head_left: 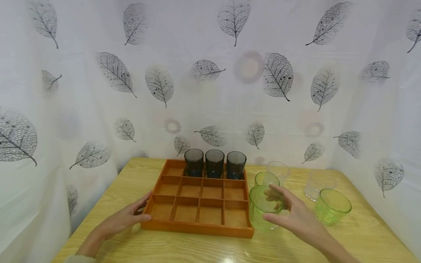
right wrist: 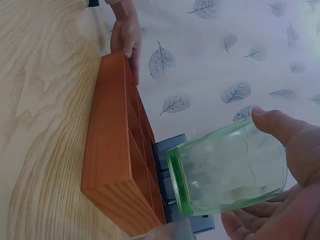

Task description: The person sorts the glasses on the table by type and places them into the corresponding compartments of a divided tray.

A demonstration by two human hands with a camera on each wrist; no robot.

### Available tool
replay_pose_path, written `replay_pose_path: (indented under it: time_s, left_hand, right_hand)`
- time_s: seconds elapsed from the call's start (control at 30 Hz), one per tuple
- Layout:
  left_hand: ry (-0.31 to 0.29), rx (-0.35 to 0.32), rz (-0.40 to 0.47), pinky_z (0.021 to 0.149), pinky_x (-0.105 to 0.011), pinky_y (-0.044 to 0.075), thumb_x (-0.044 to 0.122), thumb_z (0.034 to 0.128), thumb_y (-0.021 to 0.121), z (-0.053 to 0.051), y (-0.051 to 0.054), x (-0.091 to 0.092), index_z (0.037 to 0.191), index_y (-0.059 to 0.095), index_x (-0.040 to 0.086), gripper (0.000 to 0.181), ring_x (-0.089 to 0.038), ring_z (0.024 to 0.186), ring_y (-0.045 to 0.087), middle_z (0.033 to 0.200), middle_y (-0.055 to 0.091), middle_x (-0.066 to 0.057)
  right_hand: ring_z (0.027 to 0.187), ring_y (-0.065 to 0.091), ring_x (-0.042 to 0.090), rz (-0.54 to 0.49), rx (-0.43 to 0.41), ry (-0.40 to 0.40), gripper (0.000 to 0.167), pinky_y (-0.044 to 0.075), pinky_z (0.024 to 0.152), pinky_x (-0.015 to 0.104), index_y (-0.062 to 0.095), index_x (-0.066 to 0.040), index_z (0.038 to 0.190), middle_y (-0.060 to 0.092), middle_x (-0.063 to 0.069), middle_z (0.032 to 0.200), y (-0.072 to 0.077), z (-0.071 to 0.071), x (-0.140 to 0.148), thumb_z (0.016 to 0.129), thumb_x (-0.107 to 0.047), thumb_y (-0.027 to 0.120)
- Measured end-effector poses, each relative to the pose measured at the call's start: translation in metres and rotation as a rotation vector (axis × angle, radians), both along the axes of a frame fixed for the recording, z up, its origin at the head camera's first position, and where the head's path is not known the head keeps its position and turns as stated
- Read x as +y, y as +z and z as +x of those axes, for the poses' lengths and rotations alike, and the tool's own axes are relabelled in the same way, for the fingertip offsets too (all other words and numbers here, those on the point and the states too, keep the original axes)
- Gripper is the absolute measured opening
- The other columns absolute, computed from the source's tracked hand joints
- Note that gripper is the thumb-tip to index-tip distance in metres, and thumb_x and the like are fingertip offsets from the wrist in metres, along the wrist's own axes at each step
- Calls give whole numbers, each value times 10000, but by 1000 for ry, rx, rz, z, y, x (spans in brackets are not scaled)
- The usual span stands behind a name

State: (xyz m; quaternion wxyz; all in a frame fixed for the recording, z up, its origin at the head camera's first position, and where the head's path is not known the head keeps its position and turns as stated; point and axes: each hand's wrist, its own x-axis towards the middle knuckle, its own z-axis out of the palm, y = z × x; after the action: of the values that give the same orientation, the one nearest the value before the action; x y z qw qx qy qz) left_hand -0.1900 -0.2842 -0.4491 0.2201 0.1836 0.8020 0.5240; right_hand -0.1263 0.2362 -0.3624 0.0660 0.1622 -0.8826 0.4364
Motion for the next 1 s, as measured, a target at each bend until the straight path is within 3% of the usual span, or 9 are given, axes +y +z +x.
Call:
replay_pose_path:
  time_s: [0.23, 0.4, 0.47, 0.73, 1.0]
  left_hand:
    - [0, 3, 3, 1129, -699, 266, 222, 1093, 539, 1, -1, -1, 1661, -14, 58, 808, -623, 1465, 124, 1687, -50, -269]
    - [-3, -6, 6, 1132, -701, 258, 219, 1096, 533, 1, -1, -2, 1659, -23, 58, 808, -621, 1469, 107, 1687, -57, -266]
    - [-2, -6, 6, 1133, -705, 248, 222, 1095, 535, 0, -1, -2, 1661, -20, 64, 808, -616, 1473, 99, 1689, -54, -261]
    - [5, 5, -10, 1134, -703, 251, 236, 1091, 549, -1, 1, 0, 1669, 3, 92, 808, -606, 1476, 118, 1696, -35, -245]
    - [8, 4, -12, 1129, -700, 267, 240, 1090, 550, 0, -1, -1, 1667, -5, 81, 816, -608, 1472, 140, 1693, -38, -258]
  right_hand:
    - [1225, 587, 360, -61, -113, 14, 882, 492, 1005, 576, 419, -63, 1554, 571, 163, 1445, 3, -20, -32, 847, -343, 864]
    - [1259, 576, 335, -32, -113, -13, 897, 499, 1007, 541, 451, -85, 1546, 572, 138, 1450, 2, -36, -53, 824, -408, 873]
    - [1200, 596, 319, -31, -116, -16, 908, 516, 969, 514, 457, -86, 1544, 581, 122, 1443, 1, -42, -62, 814, -421, 880]
    - [1389, 467, 413, -25, -130, -11, 952, 409, 1084, 624, 451, -84, 1555, 490, 172, 1538, -4, -66, -92, 795, -458, 886]
    - [1388, 481, 381, -60, -151, 18, 944, 441, 1068, 588, 446, -79, 1563, 491, 133, 1547, -11, -89, -119, 811, -454, 878]
